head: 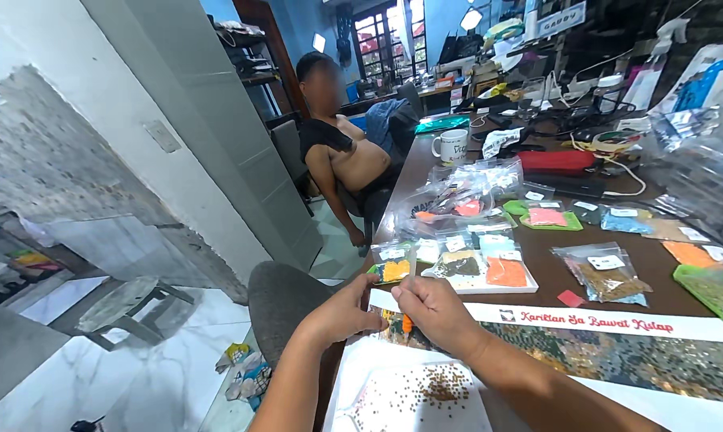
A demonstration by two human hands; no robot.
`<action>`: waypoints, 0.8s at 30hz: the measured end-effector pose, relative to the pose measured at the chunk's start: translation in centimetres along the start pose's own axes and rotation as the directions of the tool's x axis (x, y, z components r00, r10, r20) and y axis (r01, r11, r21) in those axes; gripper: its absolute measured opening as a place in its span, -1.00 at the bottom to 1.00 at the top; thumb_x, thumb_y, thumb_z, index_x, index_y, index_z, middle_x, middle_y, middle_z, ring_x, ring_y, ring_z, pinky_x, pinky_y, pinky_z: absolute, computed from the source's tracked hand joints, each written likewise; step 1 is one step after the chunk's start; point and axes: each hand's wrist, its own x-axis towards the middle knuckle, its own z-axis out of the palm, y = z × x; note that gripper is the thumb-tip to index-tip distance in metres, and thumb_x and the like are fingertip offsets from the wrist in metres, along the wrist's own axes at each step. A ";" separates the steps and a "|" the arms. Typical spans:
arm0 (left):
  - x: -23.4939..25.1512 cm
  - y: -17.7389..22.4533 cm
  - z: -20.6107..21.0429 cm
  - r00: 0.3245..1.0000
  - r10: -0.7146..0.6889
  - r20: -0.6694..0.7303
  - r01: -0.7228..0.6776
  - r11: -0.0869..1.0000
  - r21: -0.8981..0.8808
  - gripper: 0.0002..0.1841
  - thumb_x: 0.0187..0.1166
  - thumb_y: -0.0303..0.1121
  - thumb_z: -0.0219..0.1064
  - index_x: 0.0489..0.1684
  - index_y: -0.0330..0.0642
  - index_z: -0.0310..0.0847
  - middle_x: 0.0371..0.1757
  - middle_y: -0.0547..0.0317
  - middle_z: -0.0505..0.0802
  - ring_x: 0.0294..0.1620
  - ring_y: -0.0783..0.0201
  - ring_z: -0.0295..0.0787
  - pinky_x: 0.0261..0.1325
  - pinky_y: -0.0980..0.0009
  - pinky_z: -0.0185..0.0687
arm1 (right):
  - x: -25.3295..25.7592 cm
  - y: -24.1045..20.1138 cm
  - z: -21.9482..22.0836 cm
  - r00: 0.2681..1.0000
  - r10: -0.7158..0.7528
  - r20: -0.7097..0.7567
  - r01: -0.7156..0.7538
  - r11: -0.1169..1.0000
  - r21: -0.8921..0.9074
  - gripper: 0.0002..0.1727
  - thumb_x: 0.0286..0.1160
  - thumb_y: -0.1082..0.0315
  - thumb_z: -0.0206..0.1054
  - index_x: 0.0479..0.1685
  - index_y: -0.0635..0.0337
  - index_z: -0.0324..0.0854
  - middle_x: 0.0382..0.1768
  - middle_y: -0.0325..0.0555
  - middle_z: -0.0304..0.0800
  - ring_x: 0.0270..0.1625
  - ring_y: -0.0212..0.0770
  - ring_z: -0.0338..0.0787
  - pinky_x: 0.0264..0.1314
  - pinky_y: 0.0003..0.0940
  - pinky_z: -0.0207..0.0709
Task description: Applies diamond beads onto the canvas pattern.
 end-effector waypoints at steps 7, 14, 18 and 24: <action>0.2 -0.5 -0.4 0.996 0.032 0.087 -0.027 0.998 -0.061 -0.02 0.34 -0.67 0.44 0.82 -0.03 -0.08 0.20 -0.03 0.77 0.05 0.28 0.81 0.14 0.33 0.74 | 0.1 0.1 0.0 1.000 0.022 0.021 -0.021 0.998 -0.052 -0.60 0.71 0.15 0.10 -0.58 0.06 0.52 -0.70 -0.41 0.37 -0.60 -0.56 0.42 -0.50 -0.58 0.30; 0.3 -0.5 -0.3 0.997 0.029 0.074 -0.037 0.994 0.101 0.04 0.25 -0.57 0.56 0.83 -0.03 -0.03 0.40 -0.09 0.66 0.28 0.18 0.72 0.32 0.21 0.66 | 0.1 0.2 0.0 0.997 0.048 0.062 -0.043 0.996 -0.082 -0.58 0.75 0.12 0.12 -0.52 0.11 0.54 -0.68 -0.37 0.42 -0.58 -0.55 0.47 -0.46 -0.58 0.35; 0.3 -0.6 -0.4 0.993 0.045 0.110 -0.056 0.993 0.103 0.07 0.20 -0.57 0.59 0.83 -0.04 -0.02 0.39 -0.08 0.68 0.27 0.21 0.74 0.33 0.22 0.68 | 0.0 0.3 0.1 0.998 0.019 0.054 -0.012 0.992 -0.122 -0.57 0.75 0.09 0.13 -0.53 0.12 0.57 -0.70 -0.38 0.36 -0.60 -0.54 0.39 -0.49 -0.57 0.28; 0.0 -0.6 -0.6 0.972 0.091 0.216 -0.104 0.993 0.052 0.17 0.09 -0.59 0.64 0.83 0.00 -0.08 0.42 0.03 0.67 0.31 0.31 0.73 0.35 0.28 0.69 | 0.0 0.4 0.3 0.999 -0.004 0.042 0.011 0.989 -0.148 -0.54 0.76 0.07 0.13 -0.53 0.13 0.58 -0.70 -0.36 0.35 -0.61 -0.53 0.37 -0.50 -0.56 0.27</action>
